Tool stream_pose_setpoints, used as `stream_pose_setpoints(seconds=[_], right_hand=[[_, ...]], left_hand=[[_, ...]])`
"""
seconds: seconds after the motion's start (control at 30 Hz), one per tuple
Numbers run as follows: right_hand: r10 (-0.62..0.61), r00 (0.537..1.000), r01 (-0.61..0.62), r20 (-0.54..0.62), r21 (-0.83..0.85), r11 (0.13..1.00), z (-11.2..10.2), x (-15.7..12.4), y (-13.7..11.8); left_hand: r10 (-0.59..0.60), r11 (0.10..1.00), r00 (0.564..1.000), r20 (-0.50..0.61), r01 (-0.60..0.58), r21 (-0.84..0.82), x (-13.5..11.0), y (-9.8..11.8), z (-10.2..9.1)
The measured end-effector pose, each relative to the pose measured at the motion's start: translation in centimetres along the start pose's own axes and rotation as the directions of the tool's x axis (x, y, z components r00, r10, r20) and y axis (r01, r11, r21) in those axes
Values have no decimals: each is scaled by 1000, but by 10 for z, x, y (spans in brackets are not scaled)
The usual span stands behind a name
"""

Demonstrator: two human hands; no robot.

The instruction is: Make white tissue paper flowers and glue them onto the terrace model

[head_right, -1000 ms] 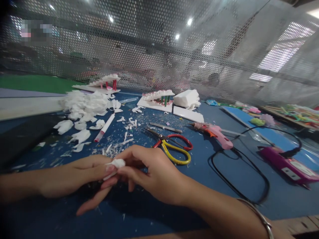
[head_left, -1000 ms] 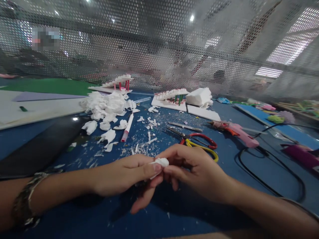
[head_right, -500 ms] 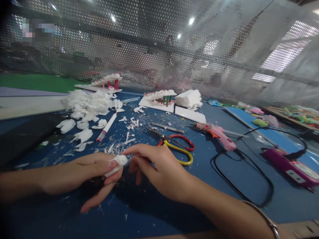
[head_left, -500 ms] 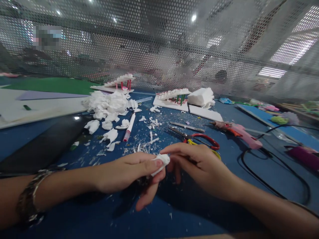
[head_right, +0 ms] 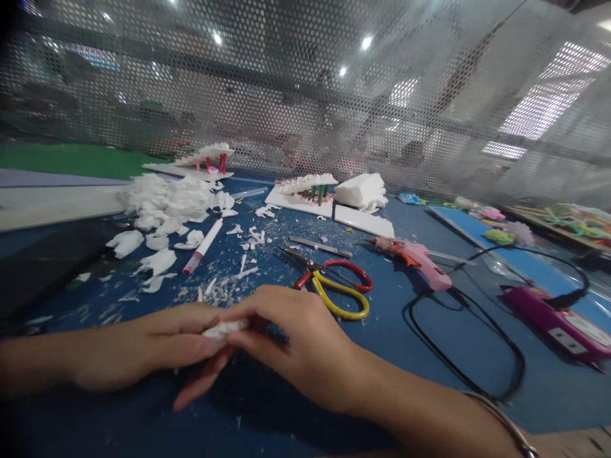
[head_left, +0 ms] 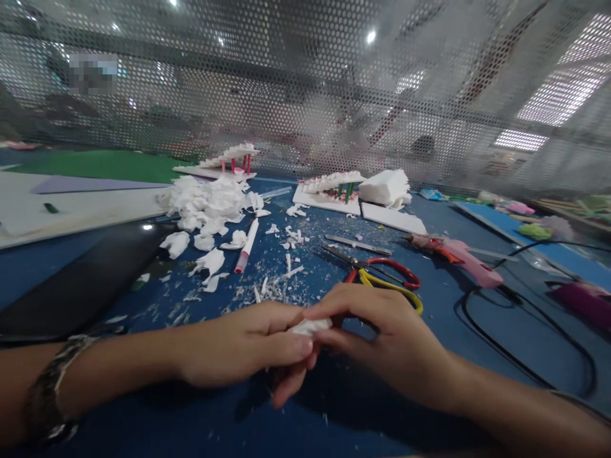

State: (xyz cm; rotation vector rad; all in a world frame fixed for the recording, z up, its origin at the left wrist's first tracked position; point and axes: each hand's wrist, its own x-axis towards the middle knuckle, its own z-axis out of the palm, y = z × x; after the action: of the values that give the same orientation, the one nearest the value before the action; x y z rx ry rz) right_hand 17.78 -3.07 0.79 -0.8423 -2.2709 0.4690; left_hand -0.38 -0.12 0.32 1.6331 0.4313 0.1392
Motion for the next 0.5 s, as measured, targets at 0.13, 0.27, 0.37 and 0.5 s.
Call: stream_pose_setpoints(seconds=[0.13,0.27,0.37,0.5], right_hand=[[-58,997,57,43,16,998,1,-3,1],[-43,997,41,64,31,999,3,-5,0],[16,999,-19,50,48,999,3,-6,-2],[34,997,-37,66,43,998,1,-7,-3]], left_hand=[[18,998,998,-65,-14,55,0,0,1],[83,983,990,-116,-62,171,1,-4,2],[122,964,986,-112,-91,250,1,-5,2],[127,925,990,-59,-97,368,0,-1,2]])
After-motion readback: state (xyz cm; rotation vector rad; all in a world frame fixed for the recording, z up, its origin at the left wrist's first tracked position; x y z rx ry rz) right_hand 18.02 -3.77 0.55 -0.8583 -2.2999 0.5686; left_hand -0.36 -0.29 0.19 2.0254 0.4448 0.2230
